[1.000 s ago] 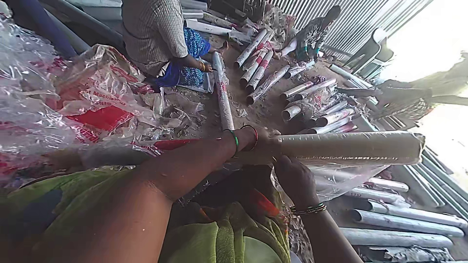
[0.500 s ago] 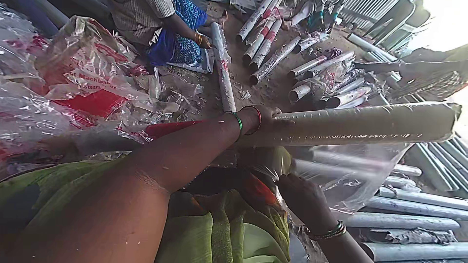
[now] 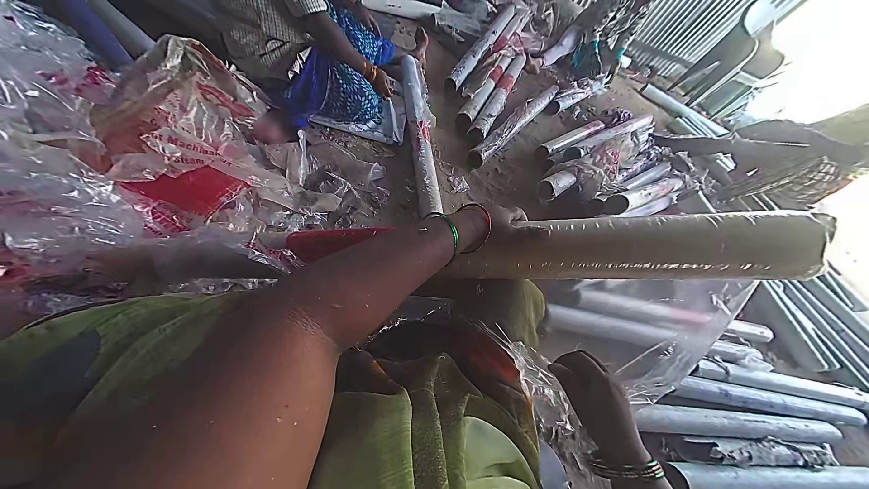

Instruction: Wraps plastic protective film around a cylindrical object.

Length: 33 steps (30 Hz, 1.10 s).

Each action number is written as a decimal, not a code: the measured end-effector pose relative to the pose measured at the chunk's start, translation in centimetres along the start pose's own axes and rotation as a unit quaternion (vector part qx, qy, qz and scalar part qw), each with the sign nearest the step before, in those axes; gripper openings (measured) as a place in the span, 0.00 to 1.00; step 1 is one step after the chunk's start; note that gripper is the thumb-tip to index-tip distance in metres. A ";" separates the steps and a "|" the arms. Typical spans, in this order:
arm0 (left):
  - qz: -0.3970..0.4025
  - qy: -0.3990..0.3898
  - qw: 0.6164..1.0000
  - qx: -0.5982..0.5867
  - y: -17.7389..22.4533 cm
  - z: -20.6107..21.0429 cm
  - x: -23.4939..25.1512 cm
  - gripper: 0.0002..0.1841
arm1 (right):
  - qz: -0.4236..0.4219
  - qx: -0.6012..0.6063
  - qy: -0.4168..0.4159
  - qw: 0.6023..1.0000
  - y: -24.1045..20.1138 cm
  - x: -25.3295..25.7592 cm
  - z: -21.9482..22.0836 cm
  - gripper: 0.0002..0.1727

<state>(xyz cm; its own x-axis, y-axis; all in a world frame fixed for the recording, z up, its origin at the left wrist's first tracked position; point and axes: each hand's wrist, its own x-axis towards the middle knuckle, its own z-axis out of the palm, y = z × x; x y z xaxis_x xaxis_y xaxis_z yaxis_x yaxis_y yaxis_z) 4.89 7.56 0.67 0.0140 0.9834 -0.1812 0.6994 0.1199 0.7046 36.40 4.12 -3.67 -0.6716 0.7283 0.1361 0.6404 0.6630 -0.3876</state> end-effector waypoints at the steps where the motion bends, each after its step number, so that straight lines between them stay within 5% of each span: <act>1: 0.009 0.005 1.000 -0.009 -0.2 0.1 -0.1 0.29 | -0.003 0.007 0.030 1.000 -0.4 -0.2 -0.3 0.25; 5: 0.070 0.044 0.996 0.030 -1.1 0.7 -1.3 0.34 | -0.029 0.024 0.078 0.996 -2.7 -0.1 -1.3 0.20; 10: 0.071 0.074 0.985 0.140 -4.5 2.0 -4.0 0.52 | -0.025 0.143 0.048 0.988 -3.8 1.6 -1.8 0.18; 16: -0.007 0.105 0.980 0.169 -8.8 2.4 -7.3 0.61 | -0.115 -0.016 0.036 0.993 -6.2 4.3 -0.3 0.17; 20: -0.044 0.125 0.978 0.160 -9.0 2.7 -8.0 0.59 | -0.165 -0.082 0.009 0.983 -8.6 5.9 2.2 0.19; 24: -0.043 0.128 0.978 0.159 -9.0 2.8 -7.6 0.56 | -0.101 -0.145 -0.147 0.973 -10.8 8.2 4.4 0.27; 28: -0.055 0.110 0.977 0.171 -9.3 2.3 -7.5 0.56 | -0.068 -0.189 -0.214 0.956 -11.9 10.1 5.6 0.20; 33: -0.013 0.130 0.971 0.201 -8.6 2.1 -7.7 0.53 | -0.142 -0.097 -0.167 0.971 -11.5 10.6 3.7 0.15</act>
<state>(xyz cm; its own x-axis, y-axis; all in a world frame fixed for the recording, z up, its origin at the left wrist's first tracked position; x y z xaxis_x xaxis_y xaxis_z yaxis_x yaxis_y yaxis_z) 0.25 -1.34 -5.39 -0.1521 0.9882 0.0198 0.9199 0.1342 0.3684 20.57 3.59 -1.10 -0.8935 0.4371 -0.1032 0.4491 0.8723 -0.1936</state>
